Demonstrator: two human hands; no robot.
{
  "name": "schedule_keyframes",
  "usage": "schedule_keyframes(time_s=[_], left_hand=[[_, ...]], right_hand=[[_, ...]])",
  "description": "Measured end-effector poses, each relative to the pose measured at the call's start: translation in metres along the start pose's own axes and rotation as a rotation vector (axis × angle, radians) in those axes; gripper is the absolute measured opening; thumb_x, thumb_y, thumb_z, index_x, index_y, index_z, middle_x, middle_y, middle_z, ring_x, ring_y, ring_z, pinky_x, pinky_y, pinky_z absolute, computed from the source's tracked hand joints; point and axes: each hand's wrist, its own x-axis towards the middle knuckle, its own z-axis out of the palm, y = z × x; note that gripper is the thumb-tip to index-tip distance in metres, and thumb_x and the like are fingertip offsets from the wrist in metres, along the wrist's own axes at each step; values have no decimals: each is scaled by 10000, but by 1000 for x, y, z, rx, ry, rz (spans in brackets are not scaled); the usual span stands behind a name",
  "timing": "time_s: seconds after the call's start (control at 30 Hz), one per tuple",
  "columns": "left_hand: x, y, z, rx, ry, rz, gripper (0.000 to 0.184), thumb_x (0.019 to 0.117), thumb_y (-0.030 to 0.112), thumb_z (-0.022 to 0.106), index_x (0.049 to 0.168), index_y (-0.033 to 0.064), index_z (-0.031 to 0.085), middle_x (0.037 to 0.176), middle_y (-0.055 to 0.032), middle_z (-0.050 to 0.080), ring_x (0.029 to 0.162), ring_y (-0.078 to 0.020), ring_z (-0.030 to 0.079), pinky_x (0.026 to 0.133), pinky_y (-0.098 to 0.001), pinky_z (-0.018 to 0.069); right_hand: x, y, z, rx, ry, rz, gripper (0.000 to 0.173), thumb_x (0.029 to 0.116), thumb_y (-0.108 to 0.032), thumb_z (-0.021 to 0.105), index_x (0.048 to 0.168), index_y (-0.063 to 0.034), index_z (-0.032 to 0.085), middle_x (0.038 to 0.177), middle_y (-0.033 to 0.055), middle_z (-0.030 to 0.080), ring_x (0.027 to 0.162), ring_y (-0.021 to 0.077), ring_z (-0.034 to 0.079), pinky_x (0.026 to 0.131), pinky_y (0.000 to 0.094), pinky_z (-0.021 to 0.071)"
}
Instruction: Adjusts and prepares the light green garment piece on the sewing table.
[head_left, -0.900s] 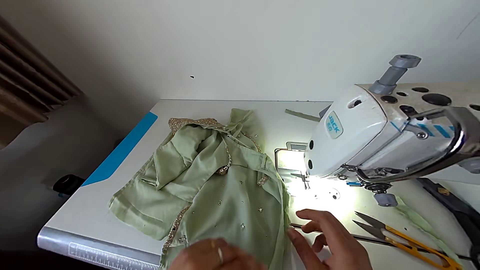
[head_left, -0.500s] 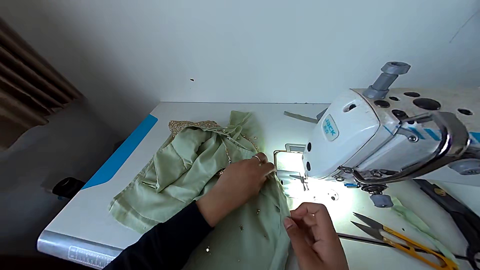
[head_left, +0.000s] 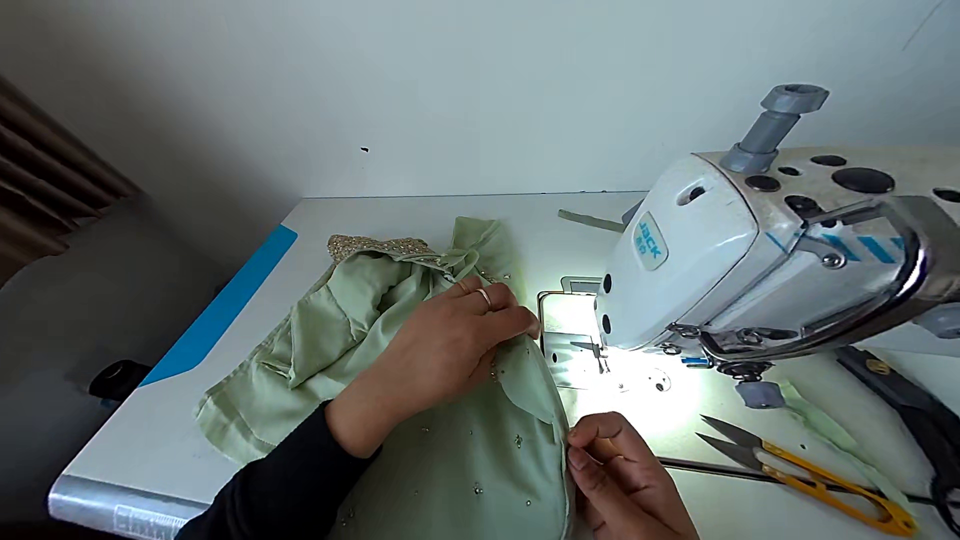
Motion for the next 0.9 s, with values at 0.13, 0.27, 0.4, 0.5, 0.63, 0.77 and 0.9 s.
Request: schedule_keyframes(time_s=[0.13, 0.27, 0.4, 0.5, 0.63, 0.77, 0.9], left_hand=[[6, -5, 3, -24, -78, 56, 228, 998, 256, 589, 1121, 261, 781, 885, 43, 608, 893, -141, 573, 774, -299, 473], [12, -10, 8, -67, -116, 87, 258, 1018, 387, 562, 1071, 286, 794, 838, 82, 582, 867, -102, 536, 779, -282, 422], [20, -10, 9, -84, -142, 93, 234, 1008, 360, 578, 1006, 273, 794, 1013, 69, 645, 1007, -148, 556, 871, -351, 443], [21, -8, 16, -145, -152, 85, 236, 1009, 315, 570, 995, 221, 786, 1188, 41, 686, 1247, -219, 554, 1041, -485, 424], [15, -12, 30, -292, -156, 133, 222, 1011, 324, 583, 978, 162, 731, 933, 67, 705, 1004, -83, 650, 1098, -459, 396], [10, -15, 37, -316, -133, 132, 248, 921, 411, 697, 900, 169, 750, 844, 61, 690, 888, -77, 644, 940, -343, 498], [9, -14, 41, -221, -71, 144, 135, 886, 311, 725, 884, 192, 788, 791, 61, 662, 806, -74, 621, 774, -270, 485]], right_hand=[[-3, -6, 2, -7, 64, 26, 165, 998, 51, 491, 1123, -53, 516, 1011, -12, 638, 857, 70, 682, 761, 278, 620], [-3, -10, -2, -126, 86, -35, 228, 950, 71, 568, 1140, -24, 487, 1026, 3, 643, 848, 62, 682, 767, 255, 614], [-2, -13, -9, -303, 99, -82, 218, 910, 79, 617, 1088, -15, 533, 918, -24, 645, 804, 45, 661, 731, 227, 589], [0, -13, -14, -399, 114, -103, 224, 900, 52, 663, 1084, -11, 551, 898, -26, 664, 774, 39, 671, 690, 220, 594], [0, -12, -18, -398, 115, -113, 245, 893, 62, 674, 1089, -18, 551, 902, -30, 668, 766, 35, 675, 690, 219, 602], [-2, -9, -19, -479, 107, -137, 186, 923, 45, 638, 1089, -1, 568, 899, -17, 664, 765, 18, 660, 680, 200, 586], [-4, -7, -22, -549, 88, -160, 148, 932, 40, 616, 1064, 6, 560, 893, 2, 664, 737, 9, 642, 662, 184, 566]])
